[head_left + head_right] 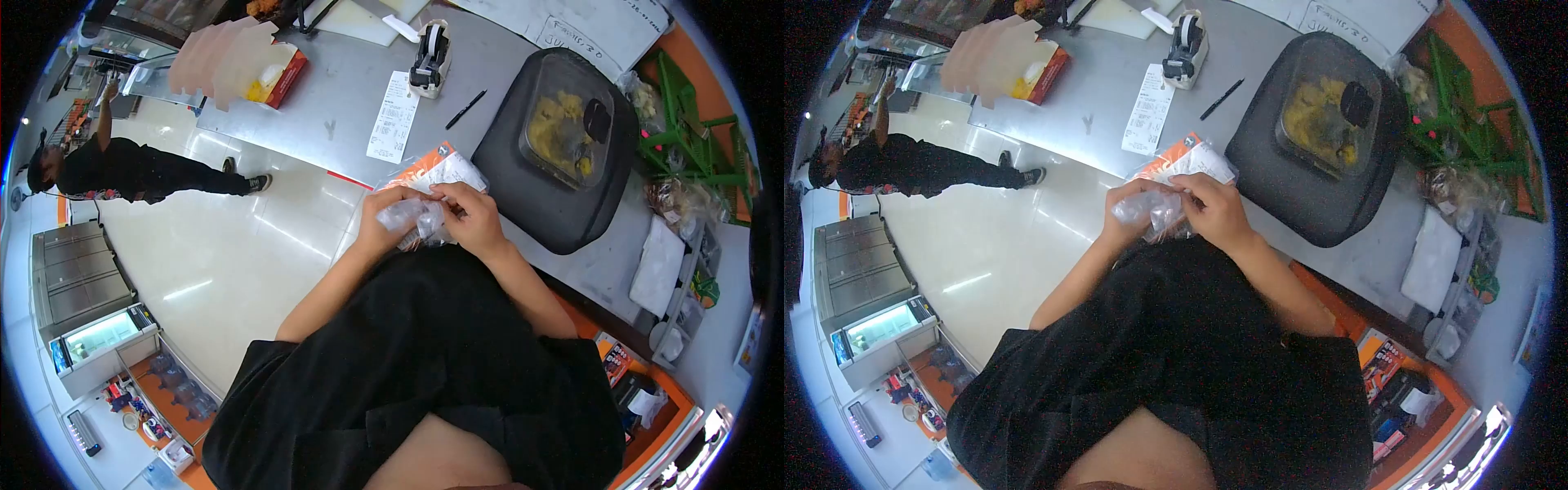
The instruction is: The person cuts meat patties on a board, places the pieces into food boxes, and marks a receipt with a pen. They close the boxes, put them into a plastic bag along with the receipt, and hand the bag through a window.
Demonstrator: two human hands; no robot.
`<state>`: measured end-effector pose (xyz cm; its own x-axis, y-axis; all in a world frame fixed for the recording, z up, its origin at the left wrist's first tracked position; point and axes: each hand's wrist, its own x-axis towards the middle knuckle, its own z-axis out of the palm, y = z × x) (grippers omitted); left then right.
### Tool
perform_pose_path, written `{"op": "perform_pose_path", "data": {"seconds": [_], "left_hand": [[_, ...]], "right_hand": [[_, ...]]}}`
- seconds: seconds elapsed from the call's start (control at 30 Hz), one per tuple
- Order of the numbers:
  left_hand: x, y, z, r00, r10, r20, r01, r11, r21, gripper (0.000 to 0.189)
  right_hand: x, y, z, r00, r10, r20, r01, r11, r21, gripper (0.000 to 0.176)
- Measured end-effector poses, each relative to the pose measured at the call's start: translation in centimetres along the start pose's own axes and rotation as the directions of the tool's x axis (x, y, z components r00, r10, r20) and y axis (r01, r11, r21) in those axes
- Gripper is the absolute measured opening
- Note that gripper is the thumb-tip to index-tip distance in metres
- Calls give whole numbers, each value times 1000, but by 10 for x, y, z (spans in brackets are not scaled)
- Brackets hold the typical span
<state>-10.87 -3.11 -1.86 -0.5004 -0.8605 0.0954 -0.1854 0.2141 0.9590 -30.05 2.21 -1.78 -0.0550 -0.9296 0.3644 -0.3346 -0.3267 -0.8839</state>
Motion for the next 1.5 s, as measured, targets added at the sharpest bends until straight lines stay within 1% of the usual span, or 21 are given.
{"op": "perform_pose_path", "data": {"seconds": [0.07, 0.1, 0.13, 0.17, 0.2, 0.23, 0.3, 0.33, 0.4, 0.5, 0.63, 0.73, 0.83, 0.93, 1.03, 1.13, 1.2, 1.5], "left_hand": [[0, 7, 1, 993, -107, -54, 109, 994, 33, 21], [0, 8, 2, 984, -160, -80, 164, 985, 48, 21], [1, 3, 1, 990, -106, -91, 108, 994, 8, 22], [-1, 0, 0, 991, -100, -88, 101, 995, 7, 22], [-1, -1, 0, 992, -93, -84, 94, 996, 7, 22], [-1, 0, -1, 993, -85, -82, 86, 996, 6, 22], [2, 6, 2, 993, -88, -84, 79, 991, -105, 21], [3, 8, 3, 992, -90, -86, 76, 984, -160, 20], [1, 4, 1, 994, -86, -62, 78, 990, -117, 22], [-1, 1, 0, 993, -109, -47, 104, 989, -103, 23], [-1, 2, 0, 992, -119, -50, 110, 981, -159, 23], [0, 6, -1, 988, -148, -49, 145, 988, -58, 21], [1, 8, 0, 992, -120, -49, 118, 992, -34, 18], [1, 8, 0, 984, -176, -3, 174, 974, -145, 14], [1, 14, 1, 982, -186, -17, 182, 975, -127, 13], [-1, 11, 4, 987, -157, -40, 151, 982, -115, 13], [-2, 10, 3, 985, -164, -44, 158, 980, -120, 13], [-2, 8, 3, 991, -127, -39, 120, 983, -138, 13]], "right_hand": [[-1, -5, -1, 1000, 18, -23, -18, 1000, 9, 32], [-3, -3, 0, 996, 83, -40, -81, 995, 63, 31], [-5, 0, 3, 988, 147, -55, -140, 983, 118, 31], [-7, 4, 5, 975, 211, -68, -196, 965, 175, 31], [-11, 10, 9, 971, 225, -80, -200, 949, 243, 32], [-11, 10, 9, 964, 259, -64, -233, 933, 273, 34], [-12, 7, 8, 945, 327, -28, -300, 895, 330, 37], [-12, 7, 9, 938, 343, -42, -304, 876, 375, 38], [-11, 7, 11, 925, 375, -67, -305, 834, 460, 39], [-9, 4, 10, 907, 419, -51, -347, 809, 476, 39], [-9, 4, 12, 912, 401, -87, -307, 807, 503, 38], [-9, 6, 13, 902, 415, -118, -296, 795, 530, 35], [-5, 6, 15, 889, 436, -138, -307, 793, 527, 34], [-4, 9, 17, 887, 444, -127, -318, 787, 529, 33], [-4, 11, 17, 889, 444, -116, -316, 777, 545, 33], [-5, 9, 18, 892, 433, -127, -293, 770, 567, 33], [-6, 7, 18, 896, 420, -142, -270, 772, 576, 33], [-8, 10, 17, 893, 426, -142, -277, 772, 572, 34]]}}
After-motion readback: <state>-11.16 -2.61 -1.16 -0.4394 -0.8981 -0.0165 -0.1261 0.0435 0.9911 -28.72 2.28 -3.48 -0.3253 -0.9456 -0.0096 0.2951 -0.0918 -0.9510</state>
